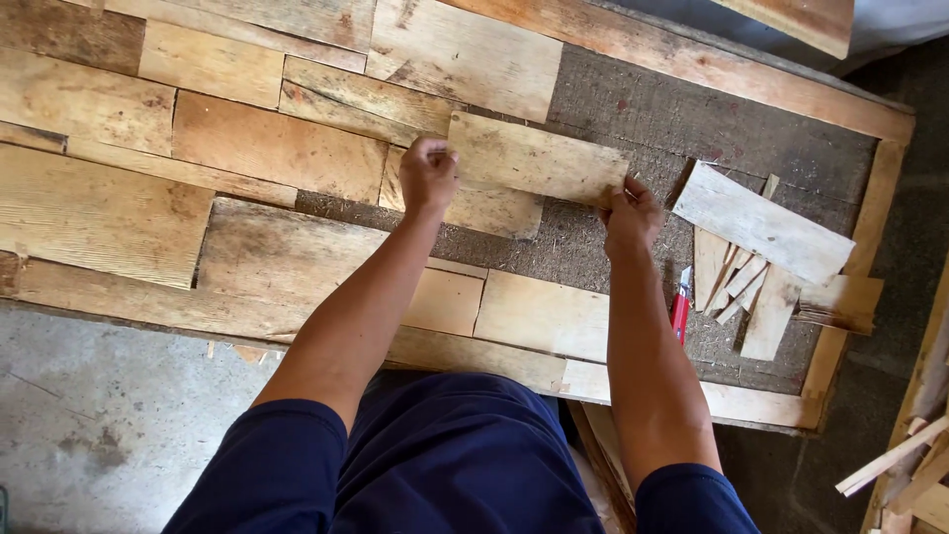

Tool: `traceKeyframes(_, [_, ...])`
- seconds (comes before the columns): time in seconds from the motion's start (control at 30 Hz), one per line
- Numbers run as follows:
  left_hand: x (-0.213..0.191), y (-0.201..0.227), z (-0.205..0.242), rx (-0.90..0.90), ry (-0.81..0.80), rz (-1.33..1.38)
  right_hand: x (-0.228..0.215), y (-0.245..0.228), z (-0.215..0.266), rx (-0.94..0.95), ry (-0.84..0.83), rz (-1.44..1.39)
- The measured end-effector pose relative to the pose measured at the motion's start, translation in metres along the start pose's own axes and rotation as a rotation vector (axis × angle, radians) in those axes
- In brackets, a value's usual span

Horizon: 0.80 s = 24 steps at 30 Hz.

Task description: Fitting and cutting thin wood planks into a wooden frame.

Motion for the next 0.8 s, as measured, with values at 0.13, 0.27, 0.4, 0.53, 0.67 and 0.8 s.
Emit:
traceKeyframes(0.13, [0.002,-0.013,-0.031,0.256,-0.016,-0.391,-0.013,0.022,-0.038,-0.036,0.015,-0.029])
traceKeyframes(0.27, [0.005,-0.021,-0.056,0.500,0.000,-0.588,-0.012,0.016,-0.042,-0.004,0.074,0.059])
traceKeyframes(0.4, [0.010,-0.018,-0.063,0.520,-0.039,-0.665,-0.024,0.048,-0.073,-0.097,0.076,0.066])
traceKeyframes(0.53, [0.014,-0.019,-0.071,0.473,-0.014,-0.713,-0.015,0.035,-0.063,-0.089,0.162,0.222])
traceKeyframes(0.67, [0.013,-0.021,-0.075,0.445,-0.027,-0.694,-0.006,0.014,-0.048,-0.140,0.251,0.394])
traceKeyframes(0.8, [0.015,-0.032,-0.087,0.462,-0.042,-0.646,0.001,0.001,-0.036,-0.053,0.277,0.402])
Point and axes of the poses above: each hand's wrist, its own z-axis away from the middle knuckle, its own x-axis out of the palm, y = z × x, the point moved 3 cm from there along -z, towards the middle knuckle, and after that the axes turned 7 degrees about -y, right-handed, at the moved point
